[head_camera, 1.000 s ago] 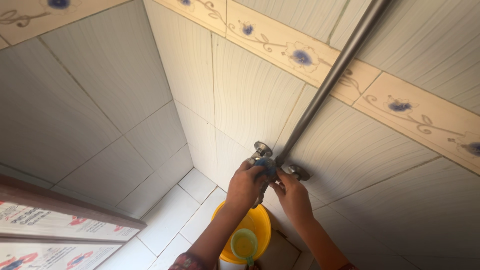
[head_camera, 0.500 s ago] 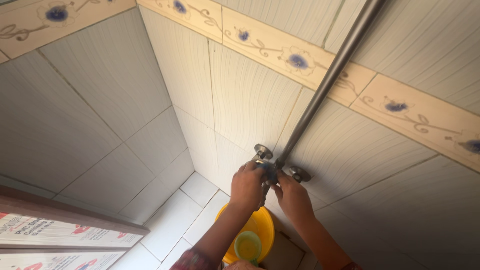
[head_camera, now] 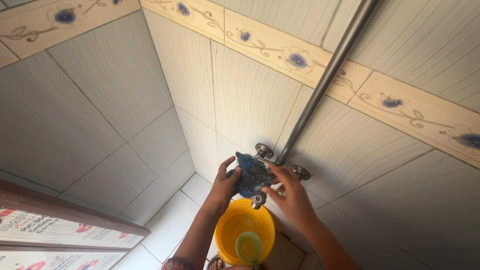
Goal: The person scrubs a shower faucet and vertical pipe with a blue scouring pad. They repeatedly wipe the metal surfaces while a yellow bucket sits on the floor below to catch drips.
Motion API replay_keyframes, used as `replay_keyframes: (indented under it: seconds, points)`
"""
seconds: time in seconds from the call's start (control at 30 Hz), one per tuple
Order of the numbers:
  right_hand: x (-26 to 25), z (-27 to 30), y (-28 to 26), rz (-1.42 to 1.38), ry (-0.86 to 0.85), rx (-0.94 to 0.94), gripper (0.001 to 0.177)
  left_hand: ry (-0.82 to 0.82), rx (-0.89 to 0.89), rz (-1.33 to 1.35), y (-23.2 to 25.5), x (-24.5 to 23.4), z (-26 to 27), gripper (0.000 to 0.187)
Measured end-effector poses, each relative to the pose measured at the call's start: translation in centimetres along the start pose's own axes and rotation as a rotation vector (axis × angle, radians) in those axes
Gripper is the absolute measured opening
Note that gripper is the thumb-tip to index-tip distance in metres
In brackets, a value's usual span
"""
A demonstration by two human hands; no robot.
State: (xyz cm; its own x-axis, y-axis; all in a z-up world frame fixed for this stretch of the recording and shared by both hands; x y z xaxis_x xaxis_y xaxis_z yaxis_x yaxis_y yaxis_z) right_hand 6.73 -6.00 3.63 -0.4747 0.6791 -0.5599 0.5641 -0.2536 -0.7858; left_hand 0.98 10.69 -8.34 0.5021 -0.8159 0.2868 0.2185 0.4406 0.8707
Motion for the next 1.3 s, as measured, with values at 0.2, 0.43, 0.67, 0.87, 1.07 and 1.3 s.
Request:
replay_keyframes:
  seconds: [0.2,0.43,0.67,0.87,1.07,1.3]
  points:
    - [1.1,-0.7,-0.6,-0.158,-0.032,0.056,0.062,-0.087,0.069,-0.005,4.3,2.4,4.4,0.075]
    - [0.1,-0.3,-0.1,-0.198,0.123,0.002,0.056,-0.209,0.140,-0.156,5.7,3.5,6.3,0.068]
    - [1.4,0.9,2.3,-0.097,0.147,0.147,0.047,-0.311,0.042,-0.154,4.3,4.6,6.3,0.072]
    - [-1.3,1.1,2.1,0.162,0.247,-0.096,0.046,0.029,0.211,-0.379,5.7,2.3,2.4,0.046]
    - [-0.6,0.9,6.8,0.086,0.198,0.236,0.043,0.066,0.693,-1.029,7.1,8.7,3.5,0.052]
    - [-0.2,0.2,5.9,0.174,0.181,0.165,0.035,0.170,0.586,-1.127,4.7,7.0,1.8,0.040]
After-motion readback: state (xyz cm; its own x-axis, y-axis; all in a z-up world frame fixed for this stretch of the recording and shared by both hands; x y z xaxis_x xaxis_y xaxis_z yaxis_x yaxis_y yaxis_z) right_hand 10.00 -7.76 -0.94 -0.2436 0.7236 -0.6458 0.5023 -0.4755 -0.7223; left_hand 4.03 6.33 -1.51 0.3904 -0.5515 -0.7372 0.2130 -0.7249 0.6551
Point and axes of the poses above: each hand's wrist, its own z-axis away from the middle knuckle, its own x-axis out of the palm, y = z × x, the point moved 9 cm from there along -z, towards the middle knuckle, and after that the axes turned 6 degrees about -z, right-handed, at the moved point
